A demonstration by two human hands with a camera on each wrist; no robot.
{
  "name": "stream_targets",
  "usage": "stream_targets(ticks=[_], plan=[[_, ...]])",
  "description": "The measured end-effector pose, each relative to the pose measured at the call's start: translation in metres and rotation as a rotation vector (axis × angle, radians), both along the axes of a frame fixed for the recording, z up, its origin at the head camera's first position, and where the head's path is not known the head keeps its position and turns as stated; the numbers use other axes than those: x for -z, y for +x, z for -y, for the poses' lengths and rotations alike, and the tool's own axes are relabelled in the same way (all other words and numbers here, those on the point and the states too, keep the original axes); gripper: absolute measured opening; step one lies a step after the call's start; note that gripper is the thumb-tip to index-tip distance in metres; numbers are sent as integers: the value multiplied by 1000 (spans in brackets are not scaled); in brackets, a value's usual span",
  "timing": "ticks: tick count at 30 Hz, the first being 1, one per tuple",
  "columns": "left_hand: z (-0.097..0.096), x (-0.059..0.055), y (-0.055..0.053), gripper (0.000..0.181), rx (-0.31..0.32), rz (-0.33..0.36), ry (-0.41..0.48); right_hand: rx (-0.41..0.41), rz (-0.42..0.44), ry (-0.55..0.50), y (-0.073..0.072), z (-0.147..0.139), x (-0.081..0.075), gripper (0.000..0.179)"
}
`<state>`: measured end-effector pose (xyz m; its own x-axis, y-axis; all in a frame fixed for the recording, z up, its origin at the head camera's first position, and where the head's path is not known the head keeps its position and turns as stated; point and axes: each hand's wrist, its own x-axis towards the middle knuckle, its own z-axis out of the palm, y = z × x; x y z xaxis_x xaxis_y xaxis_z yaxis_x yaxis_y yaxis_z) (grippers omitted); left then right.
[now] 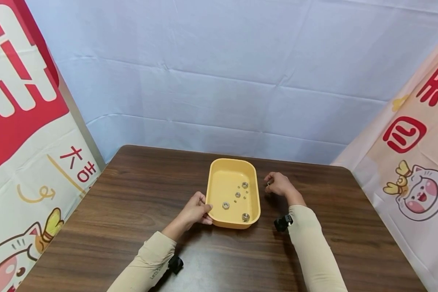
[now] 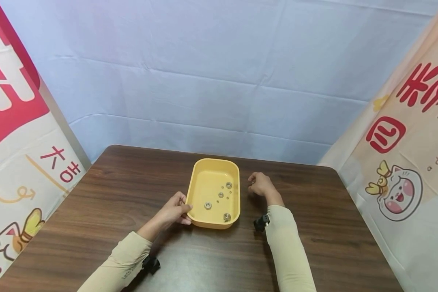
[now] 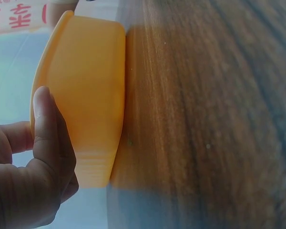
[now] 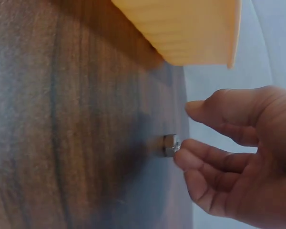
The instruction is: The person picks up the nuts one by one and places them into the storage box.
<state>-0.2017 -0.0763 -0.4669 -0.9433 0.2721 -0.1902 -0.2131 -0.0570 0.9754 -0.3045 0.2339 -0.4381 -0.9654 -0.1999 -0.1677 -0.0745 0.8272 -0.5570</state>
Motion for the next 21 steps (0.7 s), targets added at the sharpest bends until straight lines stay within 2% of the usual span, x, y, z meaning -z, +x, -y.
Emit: stream_targets(ticks=[6,7,10,15,21], plan=[[0,-1,0,20,6,15,-13,69,25,-141,-2,-9,12,34],[0,-3,1,20,7,15,-14,60,21,-178,-5,-14,17,34],[0,-5,3,19,6,13,-12,79,46,-237,-5,-17,21,36],[0,-3,3,18,6,-11,-16,162,83,-260,-3,-15,23,39],[0,-1,0,20,-3,2,-25,201,86,-299,-4,-17,28,41]])
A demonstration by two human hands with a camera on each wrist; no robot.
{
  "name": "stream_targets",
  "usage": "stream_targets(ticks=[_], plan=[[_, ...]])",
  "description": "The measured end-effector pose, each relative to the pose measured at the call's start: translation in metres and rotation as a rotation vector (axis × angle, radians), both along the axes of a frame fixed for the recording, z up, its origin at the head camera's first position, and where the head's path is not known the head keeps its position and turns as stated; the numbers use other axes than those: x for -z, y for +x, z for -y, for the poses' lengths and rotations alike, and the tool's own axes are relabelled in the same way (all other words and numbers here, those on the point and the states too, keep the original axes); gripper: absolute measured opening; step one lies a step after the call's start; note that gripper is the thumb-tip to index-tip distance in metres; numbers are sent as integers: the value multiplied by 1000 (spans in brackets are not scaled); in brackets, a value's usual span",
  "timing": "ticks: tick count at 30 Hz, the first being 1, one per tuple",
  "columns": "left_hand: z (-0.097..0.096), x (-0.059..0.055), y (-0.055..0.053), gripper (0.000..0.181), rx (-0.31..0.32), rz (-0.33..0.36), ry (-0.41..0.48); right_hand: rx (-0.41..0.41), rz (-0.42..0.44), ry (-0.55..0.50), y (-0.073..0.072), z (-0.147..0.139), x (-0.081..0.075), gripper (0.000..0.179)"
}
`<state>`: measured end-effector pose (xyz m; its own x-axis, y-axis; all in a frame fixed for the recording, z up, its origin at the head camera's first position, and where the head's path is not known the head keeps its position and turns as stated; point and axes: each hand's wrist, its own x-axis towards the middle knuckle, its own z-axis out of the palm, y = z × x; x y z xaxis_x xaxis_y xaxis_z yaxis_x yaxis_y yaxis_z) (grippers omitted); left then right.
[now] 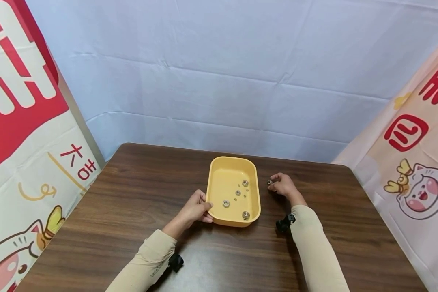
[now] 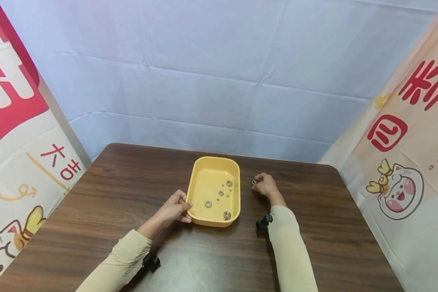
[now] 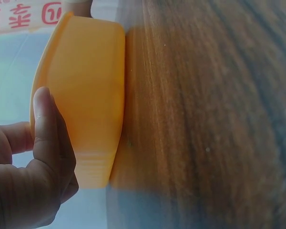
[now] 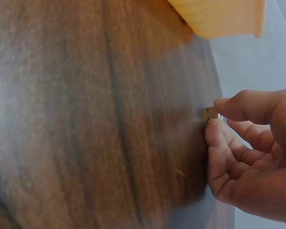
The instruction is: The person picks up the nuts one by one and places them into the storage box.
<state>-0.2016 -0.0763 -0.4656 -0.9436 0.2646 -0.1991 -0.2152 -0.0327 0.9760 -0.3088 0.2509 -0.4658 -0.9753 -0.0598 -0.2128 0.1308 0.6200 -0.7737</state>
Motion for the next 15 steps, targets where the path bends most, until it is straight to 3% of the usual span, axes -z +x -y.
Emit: stream_targets(ticks=[10,15], plan=[[0,-3,2,22,-2,-9,-3,38,-28,77,-3,2,8,39],[-1,1,0,23,-2,-12,4,69,-20,121,-4,3,7,35]])
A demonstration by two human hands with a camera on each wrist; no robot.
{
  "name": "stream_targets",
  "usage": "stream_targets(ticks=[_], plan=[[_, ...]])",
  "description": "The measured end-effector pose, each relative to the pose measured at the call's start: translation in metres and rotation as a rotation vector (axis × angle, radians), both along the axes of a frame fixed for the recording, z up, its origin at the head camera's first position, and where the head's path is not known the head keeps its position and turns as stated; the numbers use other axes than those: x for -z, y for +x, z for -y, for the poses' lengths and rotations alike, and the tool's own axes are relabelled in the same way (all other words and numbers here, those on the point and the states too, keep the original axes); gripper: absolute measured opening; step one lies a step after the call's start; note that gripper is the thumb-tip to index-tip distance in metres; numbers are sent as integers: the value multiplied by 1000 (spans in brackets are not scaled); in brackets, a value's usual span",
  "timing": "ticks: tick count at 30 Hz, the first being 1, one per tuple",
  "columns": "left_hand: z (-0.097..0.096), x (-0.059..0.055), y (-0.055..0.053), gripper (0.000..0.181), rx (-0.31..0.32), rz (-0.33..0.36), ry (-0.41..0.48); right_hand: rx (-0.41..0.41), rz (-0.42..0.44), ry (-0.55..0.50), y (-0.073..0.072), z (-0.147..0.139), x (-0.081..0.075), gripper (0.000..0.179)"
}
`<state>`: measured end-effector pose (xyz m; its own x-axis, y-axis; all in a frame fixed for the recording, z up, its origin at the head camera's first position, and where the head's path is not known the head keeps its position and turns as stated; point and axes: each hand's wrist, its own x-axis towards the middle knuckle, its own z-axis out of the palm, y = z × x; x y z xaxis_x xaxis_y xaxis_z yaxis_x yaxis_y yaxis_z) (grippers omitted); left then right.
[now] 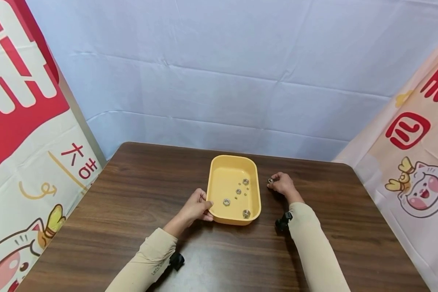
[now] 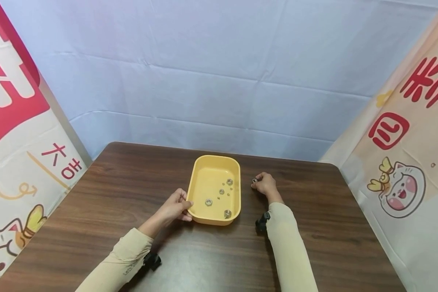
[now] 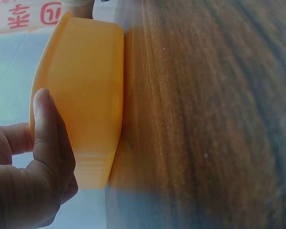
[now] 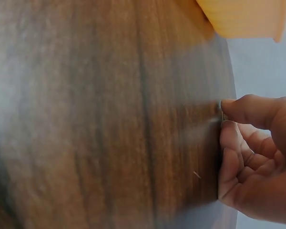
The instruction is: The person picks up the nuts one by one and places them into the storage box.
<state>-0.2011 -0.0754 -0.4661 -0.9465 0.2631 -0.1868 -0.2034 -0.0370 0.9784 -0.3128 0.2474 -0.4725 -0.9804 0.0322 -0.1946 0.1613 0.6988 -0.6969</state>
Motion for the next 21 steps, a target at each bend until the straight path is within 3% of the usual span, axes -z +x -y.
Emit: stream_targets(ticks=[7,13,21], plan=[[1,4,-3,26,-6,34,5,-5,-30,70,-2,2,1,23],[2,4,-2,22,-6,7,-6,-35,-54,81,-1,1,2,18],[1,5,-3,24,-4,33,22,-54,5,-117,4,1,-8,16]])
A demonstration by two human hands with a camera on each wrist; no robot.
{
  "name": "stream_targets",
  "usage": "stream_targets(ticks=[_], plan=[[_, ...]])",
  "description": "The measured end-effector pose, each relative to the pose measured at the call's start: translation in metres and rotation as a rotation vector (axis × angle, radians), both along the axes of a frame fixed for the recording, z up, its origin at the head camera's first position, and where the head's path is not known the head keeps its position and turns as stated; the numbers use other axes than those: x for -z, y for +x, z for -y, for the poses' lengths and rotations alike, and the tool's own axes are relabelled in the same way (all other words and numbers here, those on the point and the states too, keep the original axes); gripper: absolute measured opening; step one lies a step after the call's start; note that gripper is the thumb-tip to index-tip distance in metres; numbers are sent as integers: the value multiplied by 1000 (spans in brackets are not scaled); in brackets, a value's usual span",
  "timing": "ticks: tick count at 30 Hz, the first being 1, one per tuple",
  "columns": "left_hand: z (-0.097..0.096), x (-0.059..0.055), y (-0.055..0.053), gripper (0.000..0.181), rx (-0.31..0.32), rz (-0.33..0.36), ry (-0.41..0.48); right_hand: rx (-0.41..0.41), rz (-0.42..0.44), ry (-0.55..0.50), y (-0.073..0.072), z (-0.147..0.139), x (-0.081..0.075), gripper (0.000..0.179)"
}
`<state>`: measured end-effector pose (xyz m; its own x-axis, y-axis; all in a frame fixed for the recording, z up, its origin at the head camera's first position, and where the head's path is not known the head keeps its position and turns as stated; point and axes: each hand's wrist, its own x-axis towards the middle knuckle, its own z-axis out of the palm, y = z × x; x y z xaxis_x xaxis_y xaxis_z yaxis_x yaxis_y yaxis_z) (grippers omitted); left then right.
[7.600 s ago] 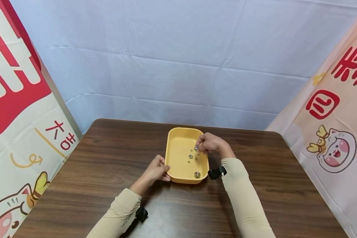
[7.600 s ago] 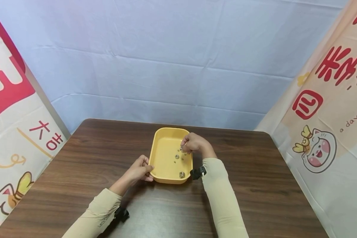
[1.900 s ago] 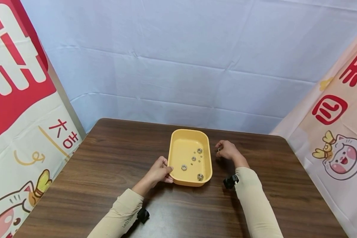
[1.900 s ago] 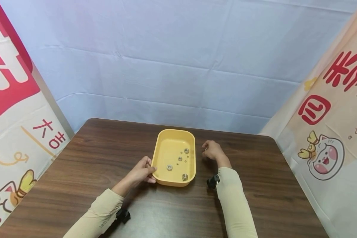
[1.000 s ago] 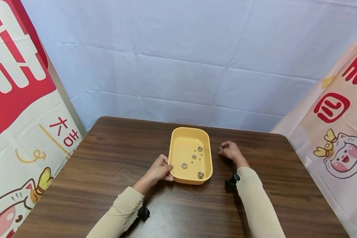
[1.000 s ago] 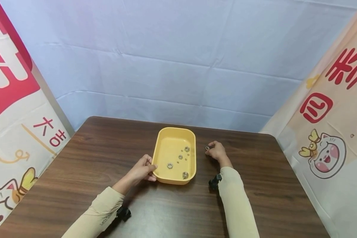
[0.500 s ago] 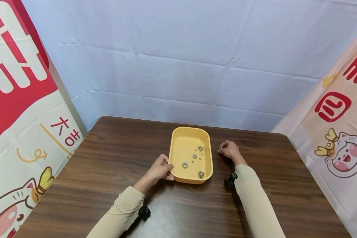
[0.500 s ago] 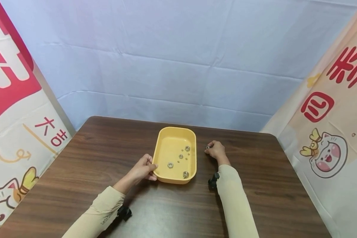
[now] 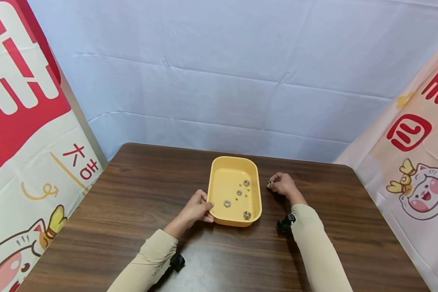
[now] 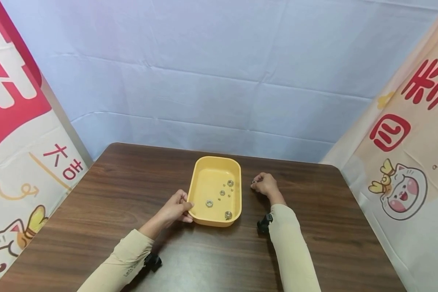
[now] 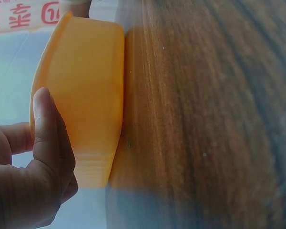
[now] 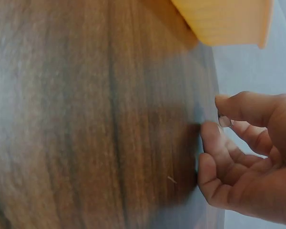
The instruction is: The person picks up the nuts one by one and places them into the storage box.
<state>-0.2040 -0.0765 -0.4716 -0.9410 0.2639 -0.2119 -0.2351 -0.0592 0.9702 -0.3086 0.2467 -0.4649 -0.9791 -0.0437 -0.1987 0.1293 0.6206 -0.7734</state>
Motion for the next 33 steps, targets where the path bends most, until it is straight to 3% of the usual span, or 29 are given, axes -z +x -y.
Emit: stream_targets(ticks=[4,12,23,29,33], plan=[[0,-3,2,21,0,-6,1,-35,43,-78,1,1,-2,20],[1,5,-2,24,-3,8,13,-61,62,-239,3,0,1,29],[0,-5,4,22,17,-18,3,-38,72,-259,14,-4,-7,28],[1,-3,2,23,-5,26,0,-49,63,-271,20,-3,-14,28],[1,-1,1,24,3,7,-2,-55,56,-272,24,-2,-18,25]])
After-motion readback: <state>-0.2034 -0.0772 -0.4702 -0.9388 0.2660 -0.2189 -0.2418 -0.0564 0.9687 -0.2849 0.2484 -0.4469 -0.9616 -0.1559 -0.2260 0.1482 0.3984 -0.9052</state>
